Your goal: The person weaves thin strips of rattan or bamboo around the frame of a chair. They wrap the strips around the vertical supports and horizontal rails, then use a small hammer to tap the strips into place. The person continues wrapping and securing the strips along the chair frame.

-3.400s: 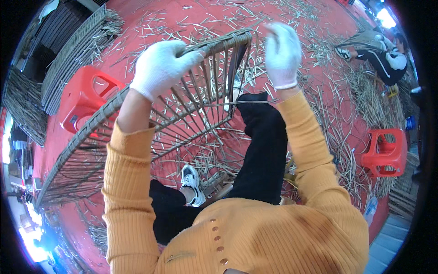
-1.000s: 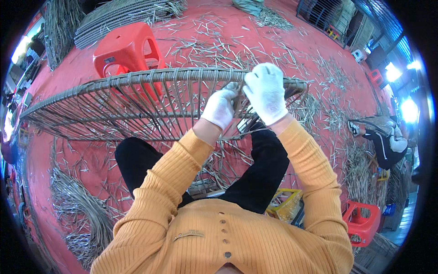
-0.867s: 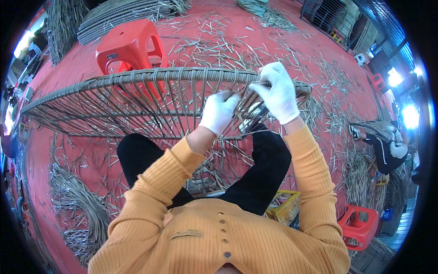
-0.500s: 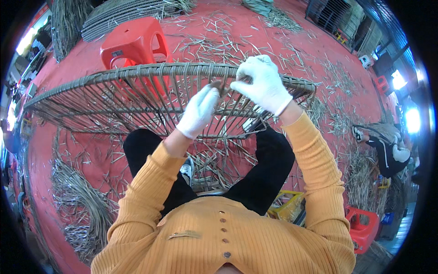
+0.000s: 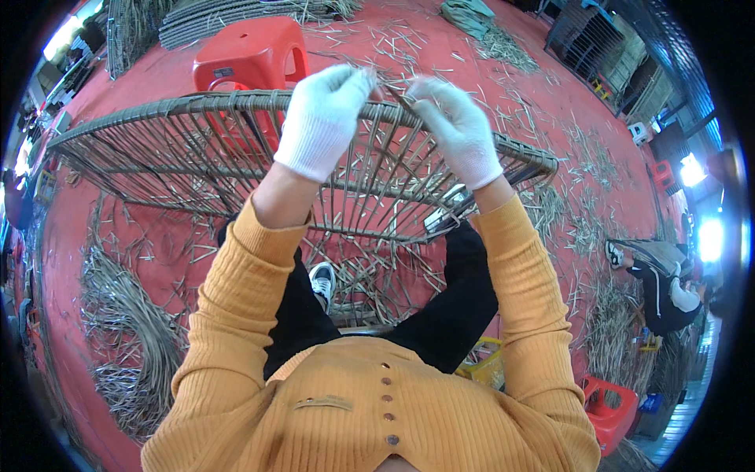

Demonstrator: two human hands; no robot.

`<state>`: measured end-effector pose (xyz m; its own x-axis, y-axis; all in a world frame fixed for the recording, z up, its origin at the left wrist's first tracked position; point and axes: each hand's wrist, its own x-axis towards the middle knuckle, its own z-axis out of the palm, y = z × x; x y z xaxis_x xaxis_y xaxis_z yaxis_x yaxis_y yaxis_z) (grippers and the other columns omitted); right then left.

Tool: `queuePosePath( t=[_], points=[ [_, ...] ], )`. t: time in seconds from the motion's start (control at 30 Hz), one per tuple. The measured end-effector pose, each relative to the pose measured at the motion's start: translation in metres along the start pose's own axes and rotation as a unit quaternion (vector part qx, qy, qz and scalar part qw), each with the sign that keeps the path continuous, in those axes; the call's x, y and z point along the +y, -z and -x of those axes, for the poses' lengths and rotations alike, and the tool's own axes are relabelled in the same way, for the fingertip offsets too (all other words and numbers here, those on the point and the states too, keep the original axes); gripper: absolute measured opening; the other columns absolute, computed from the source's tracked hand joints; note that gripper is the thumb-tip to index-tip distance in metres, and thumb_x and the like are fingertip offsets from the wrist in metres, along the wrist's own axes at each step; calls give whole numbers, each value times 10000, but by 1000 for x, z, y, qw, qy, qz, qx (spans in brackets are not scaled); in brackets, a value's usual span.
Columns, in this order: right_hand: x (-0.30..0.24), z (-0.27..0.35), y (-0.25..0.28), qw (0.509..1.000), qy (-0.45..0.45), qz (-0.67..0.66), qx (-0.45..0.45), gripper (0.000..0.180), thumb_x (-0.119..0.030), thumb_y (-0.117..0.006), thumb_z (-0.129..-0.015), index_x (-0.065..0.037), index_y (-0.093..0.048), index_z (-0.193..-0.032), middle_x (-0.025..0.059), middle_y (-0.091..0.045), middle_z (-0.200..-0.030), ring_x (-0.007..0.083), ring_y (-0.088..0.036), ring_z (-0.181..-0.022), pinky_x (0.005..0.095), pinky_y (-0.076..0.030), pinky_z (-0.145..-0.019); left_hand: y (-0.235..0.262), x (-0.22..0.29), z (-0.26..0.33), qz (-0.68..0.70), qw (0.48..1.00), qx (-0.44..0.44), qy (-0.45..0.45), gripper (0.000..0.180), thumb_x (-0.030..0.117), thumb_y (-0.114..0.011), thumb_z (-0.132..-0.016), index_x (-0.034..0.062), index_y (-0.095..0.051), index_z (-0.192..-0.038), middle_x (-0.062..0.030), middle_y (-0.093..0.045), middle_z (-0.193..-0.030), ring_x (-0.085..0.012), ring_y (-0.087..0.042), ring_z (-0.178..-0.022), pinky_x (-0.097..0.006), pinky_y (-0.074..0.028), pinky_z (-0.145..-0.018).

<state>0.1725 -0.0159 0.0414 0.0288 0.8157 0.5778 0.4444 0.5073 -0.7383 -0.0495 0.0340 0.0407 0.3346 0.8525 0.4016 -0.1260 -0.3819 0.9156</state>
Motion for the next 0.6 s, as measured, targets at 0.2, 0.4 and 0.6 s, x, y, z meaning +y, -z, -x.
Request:
queuePosePath(
  t=[0.2, 0.4, 0.6],
  points=[
    [-13, -8, -17, 904, 90, 406, -103, 189, -373, -797, -804, -190, -757, -830, 15, -650, -842, 259, -599, -949, 470, -439, -891, -1, -77, 28, -52, 994, -74, -67, 319, 202, -496, -1064, -37, -692, -1143, -93, -735, -1004, -168, -675, -877, -350, -542, -756],
    [4, 1, -53, 817, 200, 540, 7, 176, -234, -795, -755, -164, -690, -877, 49, -610, -919, 287, -581, -1007, 452, -455, -867, -28, -132, 17, 551, 789, -121, 243, 372, 243, -519, -1095, -13, -617, -1347, -69, -708, -1117, -184, -679, -1013, -335, -544, -952],
    [8, 9, -43, 951, 97, 291, 45, 300, -98, -866, -724, -80, -629, -906, 93, -576, -912, 309, -597, -871, 433, -491, -773, -11, -69, 19, -198, 974, -33, 100, 313, 304, -640, -1027, 6, -735, -1011, -203, -733, -907, -421, -699, -864, -473, -545, -765]
  ],
)
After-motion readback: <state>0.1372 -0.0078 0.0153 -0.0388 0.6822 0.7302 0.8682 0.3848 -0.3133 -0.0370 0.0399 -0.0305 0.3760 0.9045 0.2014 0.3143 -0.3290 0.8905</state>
